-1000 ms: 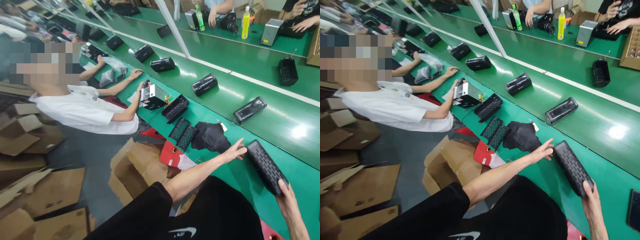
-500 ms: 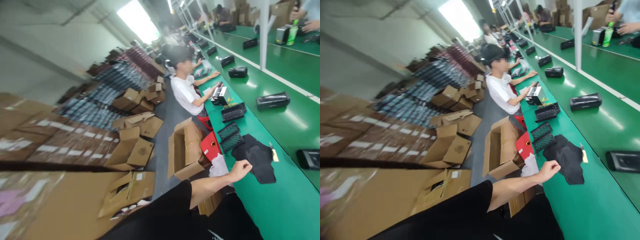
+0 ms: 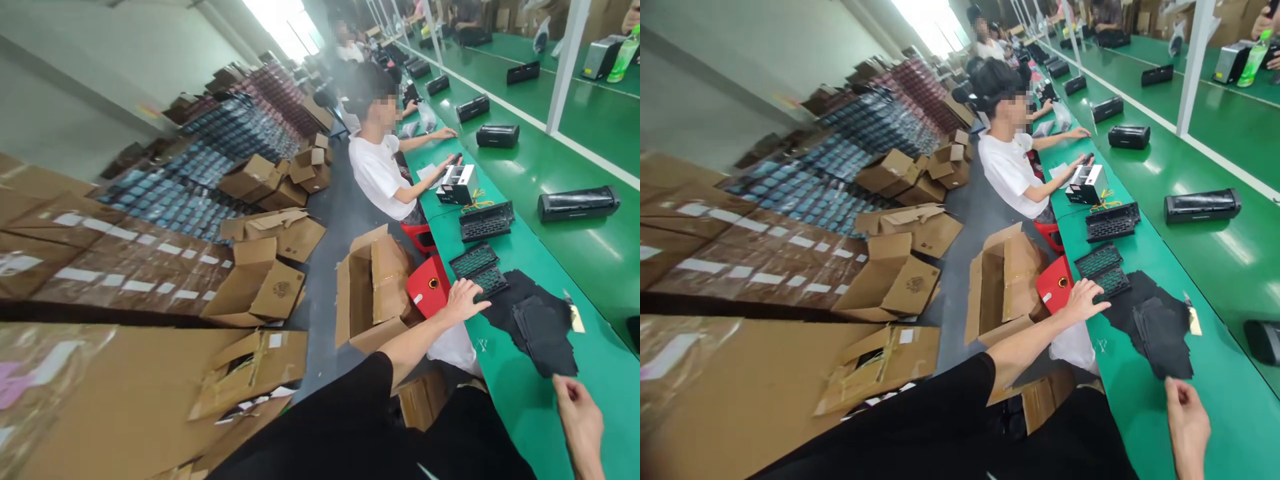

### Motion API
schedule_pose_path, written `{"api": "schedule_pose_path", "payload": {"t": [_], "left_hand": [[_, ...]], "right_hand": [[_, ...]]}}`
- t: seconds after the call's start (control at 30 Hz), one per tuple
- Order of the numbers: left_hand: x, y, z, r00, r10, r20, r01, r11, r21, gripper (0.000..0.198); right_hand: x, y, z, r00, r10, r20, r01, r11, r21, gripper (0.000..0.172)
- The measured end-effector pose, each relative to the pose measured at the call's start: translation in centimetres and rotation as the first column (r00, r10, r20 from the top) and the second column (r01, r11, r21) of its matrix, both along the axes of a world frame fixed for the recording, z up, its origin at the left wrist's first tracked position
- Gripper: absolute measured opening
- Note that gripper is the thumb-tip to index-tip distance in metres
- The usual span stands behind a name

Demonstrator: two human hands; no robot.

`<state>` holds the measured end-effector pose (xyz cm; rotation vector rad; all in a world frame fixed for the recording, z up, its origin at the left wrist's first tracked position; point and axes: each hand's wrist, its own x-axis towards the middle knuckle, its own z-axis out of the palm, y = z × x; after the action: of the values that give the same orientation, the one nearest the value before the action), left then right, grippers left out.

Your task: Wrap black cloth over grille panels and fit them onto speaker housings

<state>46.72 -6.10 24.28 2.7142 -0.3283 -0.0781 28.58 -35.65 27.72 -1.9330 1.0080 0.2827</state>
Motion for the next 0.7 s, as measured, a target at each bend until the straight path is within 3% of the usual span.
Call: {"api": "schedule_pose_path", "payload": {"t": [0.13, 0.23, 0.3, 0.37, 0.43, 0.5, 0.57, 0.63, 0.7], "left_hand": [[-1.8, 0.1, -0.2, 0.994, -0.108, 0.021, 0.107, 0.994, 0.020, 0.014], [-2.9, 0.6, 1.1, 0.987, -0.151, 0.045, 0.153, 0.988, -0.037, 0.023], [-4.2, 0.0, 2.2, 0.951, -0.294, 0.096, 0.301, 0.950, -0.078, 0.027], [-6.1, -1.8, 3.1, 0.841, -0.520, 0.150, 0.536, 0.839, -0.092, 0.028], [-8.3, -5.0, 3.5, 0.663, -0.729, 0.171, 0.747, 0.660, -0.082, 0.025], [-10.5, -8.9, 3.4, 0.491, -0.853, 0.180, 0.871, 0.484, -0.082, 0.020], [-12.0, -12.5, 2.8, 0.411, -0.888, 0.206, 0.911, 0.396, -0.111, 0.021], [-12.3, -15.0, 2.0, 0.454, -0.864, 0.216, 0.889, 0.426, -0.167, 0.028], [-11.3, -15.7, 1.2, 0.576, -0.798, 0.174, 0.814, 0.542, -0.210, 0.030]], "right_hand": [[3.4, 1.3, -0.4, 0.999, -0.045, 0.014, 0.045, 0.999, 0.030, 0.048], [3.9, 1.8, -0.3, 0.994, -0.106, 0.036, 0.103, 0.991, 0.089, 0.052], [3.3, 2.2, 0.3, 0.987, -0.151, 0.059, 0.138, 0.973, 0.185, 0.062], [2.1, 2.2, 1.0, 0.962, -0.258, 0.082, 0.212, 0.906, 0.367, 0.070], [0.2, 1.2, 1.5, 0.906, -0.415, 0.083, 0.316, 0.794, 0.519, 0.068], [-2.6, -0.8, 1.6, 0.837, -0.544, 0.055, 0.429, 0.715, 0.552, 0.065], [-6.3, -3.8, 1.6, 0.787, -0.617, 0.017, 0.541, 0.702, 0.463, 0.061], [-10.2, -7.1, 1.9, 0.736, -0.677, -0.023, 0.640, 0.684, 0.350, 0.056], [-13.3, -10.0, 2.6, 0.733, -0.680, -0.004, 0.650, 0.699, 0.298, 0.054]]}}
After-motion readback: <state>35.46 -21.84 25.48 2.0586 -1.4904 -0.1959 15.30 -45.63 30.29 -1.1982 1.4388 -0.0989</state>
